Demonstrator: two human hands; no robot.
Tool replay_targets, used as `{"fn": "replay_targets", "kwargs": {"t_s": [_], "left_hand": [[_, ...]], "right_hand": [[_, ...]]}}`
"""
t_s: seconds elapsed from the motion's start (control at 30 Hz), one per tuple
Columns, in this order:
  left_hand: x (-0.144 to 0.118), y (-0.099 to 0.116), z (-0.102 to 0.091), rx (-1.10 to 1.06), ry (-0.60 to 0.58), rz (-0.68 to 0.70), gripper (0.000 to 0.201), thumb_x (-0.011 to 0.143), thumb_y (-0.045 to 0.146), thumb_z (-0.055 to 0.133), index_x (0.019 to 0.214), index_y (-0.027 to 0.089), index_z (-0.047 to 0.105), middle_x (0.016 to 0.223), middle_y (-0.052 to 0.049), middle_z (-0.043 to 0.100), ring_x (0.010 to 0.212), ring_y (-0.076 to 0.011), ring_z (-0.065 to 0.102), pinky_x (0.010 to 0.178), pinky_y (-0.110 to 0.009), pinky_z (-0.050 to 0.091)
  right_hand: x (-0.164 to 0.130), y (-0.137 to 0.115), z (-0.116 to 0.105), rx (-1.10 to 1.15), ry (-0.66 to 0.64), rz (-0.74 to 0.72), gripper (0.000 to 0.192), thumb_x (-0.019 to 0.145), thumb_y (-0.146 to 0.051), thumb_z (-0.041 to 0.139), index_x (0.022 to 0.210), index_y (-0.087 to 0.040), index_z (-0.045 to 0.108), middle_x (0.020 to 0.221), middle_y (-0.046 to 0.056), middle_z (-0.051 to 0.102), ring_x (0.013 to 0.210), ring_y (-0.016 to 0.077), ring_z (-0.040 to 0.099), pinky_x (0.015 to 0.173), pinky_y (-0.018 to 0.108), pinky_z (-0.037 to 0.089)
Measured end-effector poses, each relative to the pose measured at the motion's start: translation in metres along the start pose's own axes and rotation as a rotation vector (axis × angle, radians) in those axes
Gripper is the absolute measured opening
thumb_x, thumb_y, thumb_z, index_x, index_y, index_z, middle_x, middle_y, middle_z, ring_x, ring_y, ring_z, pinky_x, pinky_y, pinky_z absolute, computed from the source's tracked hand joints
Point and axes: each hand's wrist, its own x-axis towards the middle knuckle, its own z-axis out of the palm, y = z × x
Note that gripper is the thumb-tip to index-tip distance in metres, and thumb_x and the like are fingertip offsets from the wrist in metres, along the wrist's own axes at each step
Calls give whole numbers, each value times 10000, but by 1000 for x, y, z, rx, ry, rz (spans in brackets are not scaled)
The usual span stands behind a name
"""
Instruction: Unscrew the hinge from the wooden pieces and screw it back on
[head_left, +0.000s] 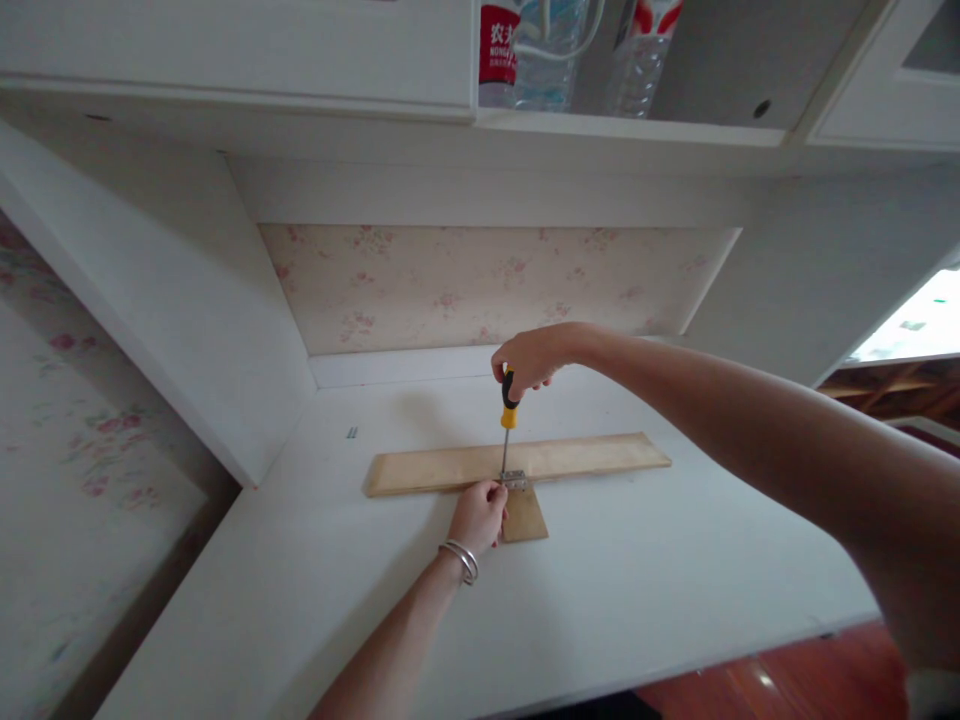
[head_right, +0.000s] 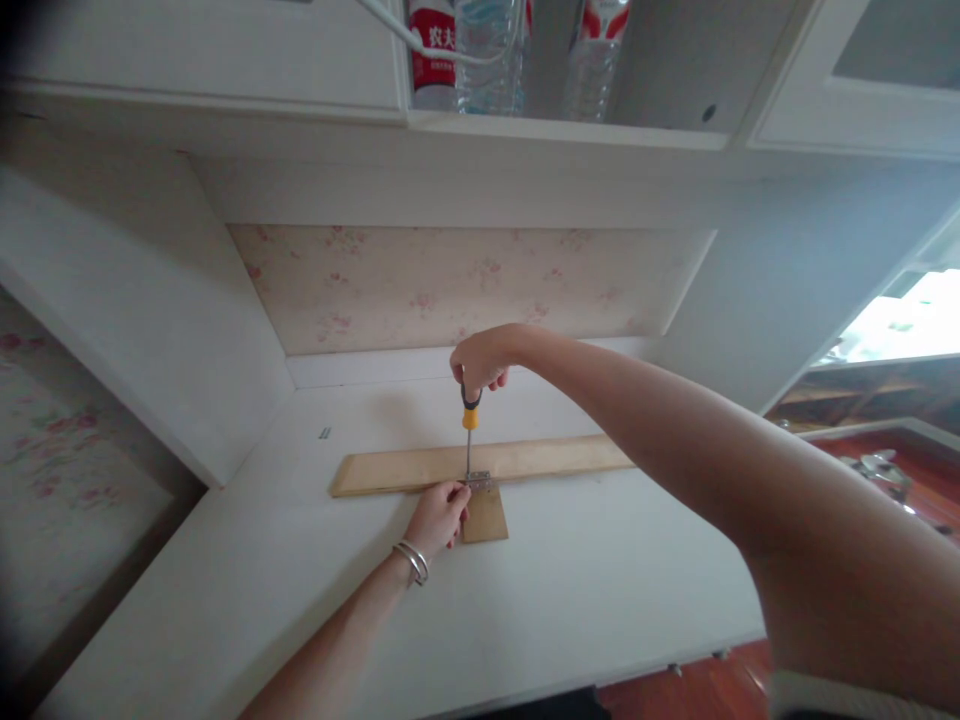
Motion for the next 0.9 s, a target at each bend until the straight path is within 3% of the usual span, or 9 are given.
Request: {"fn": "replay_targets", "kwargs": {"t_s": [0.2, 0.47, 0.63, 0.73, 0.83, 0.9], "left_hand": [[0, 0, -1, -5, -5, -9, 288, 865, 388, 419, 775, 152, 557, 603, 15, 549, 351, -59, 431, 304, -164, 286], [1, -1, 0, -25, 0, 5, 279, 861, 383, 418, 776, 151, 547, 591, 23, 531, 343, -58, 427, 301, -163, 284], [-1, -1, 0, -27, -6, -16, 265, 858, 373, 414, 808, 150, 550, 614, 18, 544, 355, -63, 444, 321, -165, 303], [-5, 2, -3, 68, -5, 0, 269, 872, 359, 393, 789, 155, 549, 614, 11, 560, 382, -76, 468, 373, -182, 344], [-8, 13, -11, 354, 55, 208, 273, 888, 339, 405, 785, 166, 590, 674, -22, 614, 564, -120, 572, 554, -224, 429], [-7, 25, -18, 549, 84, 389, 257, 903, 314, 404, 847, 182, 618, 790, -41, 643, 746, -151, 602, 697, -252, 439]], "right_hand": [[-2, 5, 0, -212, 132, -179, 410, 617, -258, 681, 1018, -207, 615, 883, 42, 657, 719, 168, 570, 573, 251, 359], [-8, 6, 6, -248, 190, -276, 320, 629, -128, 610, 941, -193, 633, 830, 27, 656, 699, 153, 543, 566, 242, 323], [-20, 25, 10, -78, 256, -307, 335, 643, -124, 607, 964, -214, 634, 874, 8, 663, 751, 147, 559, 634, 237, 352], [-37, 47, 20, 41, 413, -271, 337, 666, -244, 665, 1000, -231, 630, 922, 8, 651, 800, 158, 559, 678, 245, 369], [-54, 70, 48, 278, 603, -149, 350, 711, -382, 648, 1028, -238, 615, 879, 13, 635, 756, 157, 562, 668, 266, 400], [-62, 85, 77, 602, 703, -82, 391, 740, -448, 613, 1063, -228, 580, 833, 16, 620, 689, 146, 573, 608, 267, 438]]}}
